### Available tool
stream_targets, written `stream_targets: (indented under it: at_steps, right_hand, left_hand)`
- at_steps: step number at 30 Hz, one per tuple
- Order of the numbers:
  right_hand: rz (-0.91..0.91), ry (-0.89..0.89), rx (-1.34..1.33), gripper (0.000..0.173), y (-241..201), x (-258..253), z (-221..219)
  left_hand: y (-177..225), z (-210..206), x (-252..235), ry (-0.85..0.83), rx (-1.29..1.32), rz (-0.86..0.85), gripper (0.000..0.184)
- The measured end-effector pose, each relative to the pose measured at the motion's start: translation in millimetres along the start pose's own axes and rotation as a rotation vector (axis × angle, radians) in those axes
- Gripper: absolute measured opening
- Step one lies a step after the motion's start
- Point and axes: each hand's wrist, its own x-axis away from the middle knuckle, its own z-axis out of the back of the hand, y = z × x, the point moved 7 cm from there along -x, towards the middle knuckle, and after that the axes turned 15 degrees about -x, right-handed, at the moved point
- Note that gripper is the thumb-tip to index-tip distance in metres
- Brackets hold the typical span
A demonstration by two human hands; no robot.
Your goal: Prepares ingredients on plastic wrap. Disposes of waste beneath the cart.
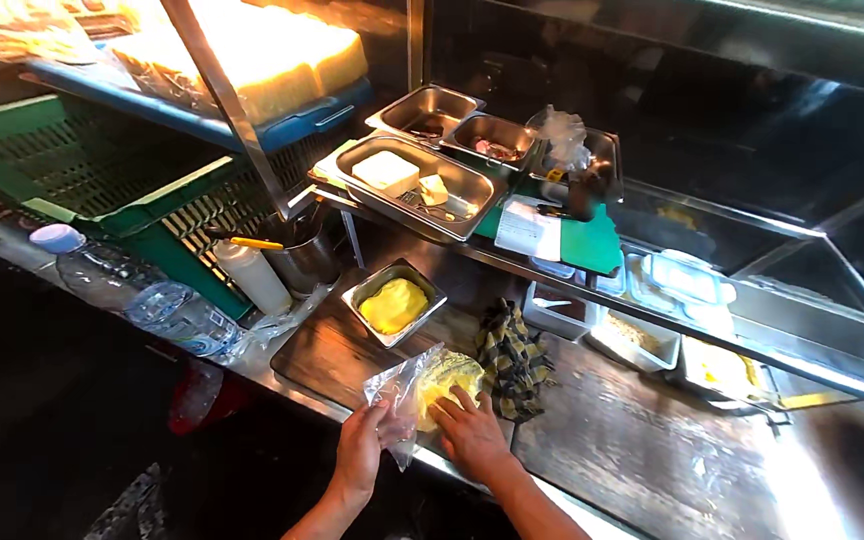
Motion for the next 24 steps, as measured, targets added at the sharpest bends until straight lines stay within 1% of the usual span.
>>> stream_targets:
  at_steps: [1, 2, 5, 8, 10, 12, 15, 16, 17, 19, 20, 21, 22, 24]
  right_hand:
    - [-0.039, -0.037, -0.059, 0.036, 0, -7, 3]
    - [-0.089, -0.085, -0.121, 0.033, 1, -14, 5]
    - [-0.278, -0.217, -0.270, 0.036, 4, -24, 11]
    - [-0.435, -0.241, -0.364, 0.038, 10, -22, 17]
    - [-0.473, -0.185, -0.357, 0.034, 13, -17, 20]
    - [-0.495, -0.060, -0.343, 0.031, 18, -10, 21]
    - [-0.635, 0.134, -0.403, 0.029, 31, 1, 22]
    - [-0.708, 0.218, -0.450, 0.034, 35, 5, 24]
    - [-0.786, 0.285, -0.506, 0.047, 39, 9, 25]
    - [-0.916, 0.350, -0.588, 0.086, 44, 11, 24]
    - [-0.953, 0.358, -0.623, 0.102, 46, 9, 22]
    - [-0.973, 0.353, -0.643, 0.114, 48, 6, 21]
    - [-0.991, 0.331, -0.647, 0.122, 50, 2, 20]
    - [-1.004, 0.286, -0.664, 0.131, 53, -6, 18]
  left_hand:
    - [3, 1, 1, -0.003, -0.005, -0.023, 0.032]
    - [7, 3, 1, -0.001, -0.016, -0.054, 0.032]
    - [10, 11, -1, 0.047, -0.080, -0.168, 0.031]
    - [7, 17, -2, 0.071, -0.128, -0.260, 0.029]
    - [2, 20, -3, 0.084, -0.121, -0.278, 0.029]
    - [-2, 23, -3, 0.106, -0.110, -0.308, 0.026]
    - [-5, 23, -2, 0.108, -0.060, -0.348, 0.025]
    - [-7, 23, -1, 0.108, -0.032, -0.336, 0.026]
    - [-9, 23, -2, 0.112, -0.014, -0.308, 0.026]
    - [-13, 23, -3, 0.100, 0.014, -0.264, 0.029]
    - [-15, 24, -3, 0.088, 0.018, -0.249, 0.030]
    - [-16, 24, -3, 0.082, 0.014, -0.241, 0.031]
    - [-17, 25, -4, 0.081, 0.010, -0.233, 0.031]
    - [-19, 30, -6, 0.098, 0.007, -0.214, 0.031]
